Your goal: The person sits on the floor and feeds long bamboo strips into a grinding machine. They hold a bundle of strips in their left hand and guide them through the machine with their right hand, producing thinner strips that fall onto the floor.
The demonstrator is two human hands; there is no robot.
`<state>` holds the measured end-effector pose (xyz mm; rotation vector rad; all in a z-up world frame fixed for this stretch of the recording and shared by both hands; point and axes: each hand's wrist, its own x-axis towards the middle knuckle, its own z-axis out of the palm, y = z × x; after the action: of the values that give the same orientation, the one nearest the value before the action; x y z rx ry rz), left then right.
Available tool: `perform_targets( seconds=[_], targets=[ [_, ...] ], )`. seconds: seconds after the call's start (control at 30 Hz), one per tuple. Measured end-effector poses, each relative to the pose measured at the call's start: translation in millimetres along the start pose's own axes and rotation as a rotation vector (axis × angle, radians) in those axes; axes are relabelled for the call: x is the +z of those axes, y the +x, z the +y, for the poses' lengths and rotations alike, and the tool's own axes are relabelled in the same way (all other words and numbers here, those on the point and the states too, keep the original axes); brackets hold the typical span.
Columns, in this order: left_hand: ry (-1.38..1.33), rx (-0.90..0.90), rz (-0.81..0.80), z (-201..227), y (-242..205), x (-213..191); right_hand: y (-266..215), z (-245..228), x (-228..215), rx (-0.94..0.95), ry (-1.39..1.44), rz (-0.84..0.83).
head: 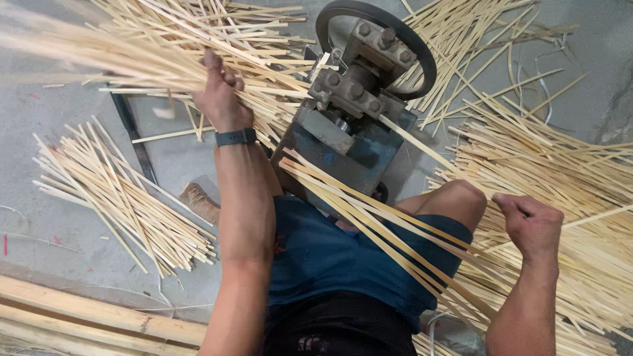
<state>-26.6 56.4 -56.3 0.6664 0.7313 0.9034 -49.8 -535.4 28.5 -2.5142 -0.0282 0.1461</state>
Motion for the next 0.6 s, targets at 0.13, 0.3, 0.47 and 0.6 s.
perform_targets(
  seconds=[0.13,0.3,0.47,0.6],
  targets=[
    [0.114,-0.025,-0.184,7,-25,31,22,-33,21,-0.186,-0.128,-0.018],
    [0.328,-0.114,-0.292,11,-41,46,28,-74,55,-0.192,0.107,-0.094],
    [0.263,-0.188,-0.358,6,-46,50,21,-59,58,-0.162,0.029,-0.120],
    [0.258,-0.203,-0.350,2,-47,52,3,-35,76,-0.001,-0.057,-0.242]
  ],
)
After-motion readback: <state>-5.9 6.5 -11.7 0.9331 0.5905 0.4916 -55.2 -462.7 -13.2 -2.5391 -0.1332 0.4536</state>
